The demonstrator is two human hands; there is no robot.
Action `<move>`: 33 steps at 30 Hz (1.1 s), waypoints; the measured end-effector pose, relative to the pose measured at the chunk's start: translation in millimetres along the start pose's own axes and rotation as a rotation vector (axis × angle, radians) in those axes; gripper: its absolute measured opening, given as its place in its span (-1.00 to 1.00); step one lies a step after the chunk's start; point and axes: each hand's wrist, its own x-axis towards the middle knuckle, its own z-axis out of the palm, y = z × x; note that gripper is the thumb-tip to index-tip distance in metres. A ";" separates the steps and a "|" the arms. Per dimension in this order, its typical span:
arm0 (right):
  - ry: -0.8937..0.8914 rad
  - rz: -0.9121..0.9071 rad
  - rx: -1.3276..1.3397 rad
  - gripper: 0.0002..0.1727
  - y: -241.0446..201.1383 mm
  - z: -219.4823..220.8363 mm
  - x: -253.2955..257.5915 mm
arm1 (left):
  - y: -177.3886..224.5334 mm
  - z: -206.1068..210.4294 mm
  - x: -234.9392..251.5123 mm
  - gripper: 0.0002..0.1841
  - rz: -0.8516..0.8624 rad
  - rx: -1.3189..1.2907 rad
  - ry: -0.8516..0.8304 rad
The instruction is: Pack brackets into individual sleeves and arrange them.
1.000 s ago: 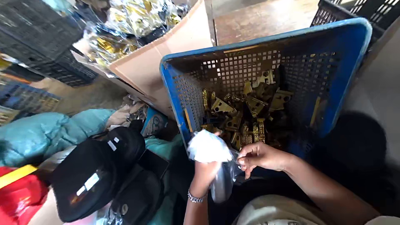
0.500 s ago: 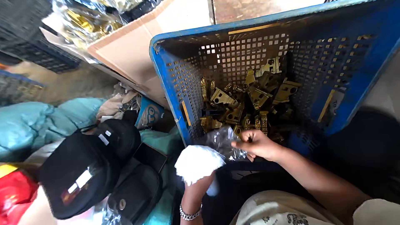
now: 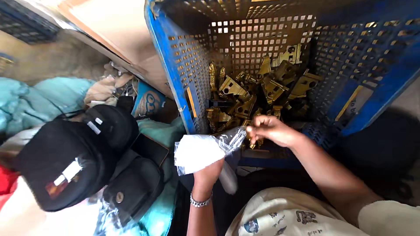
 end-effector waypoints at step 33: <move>-0.091 0.023 0.057 -0.39 -25.8 -8.9 -57.3 | 32.1 45.4 7.3 -0.31 0.012 0.018 0.000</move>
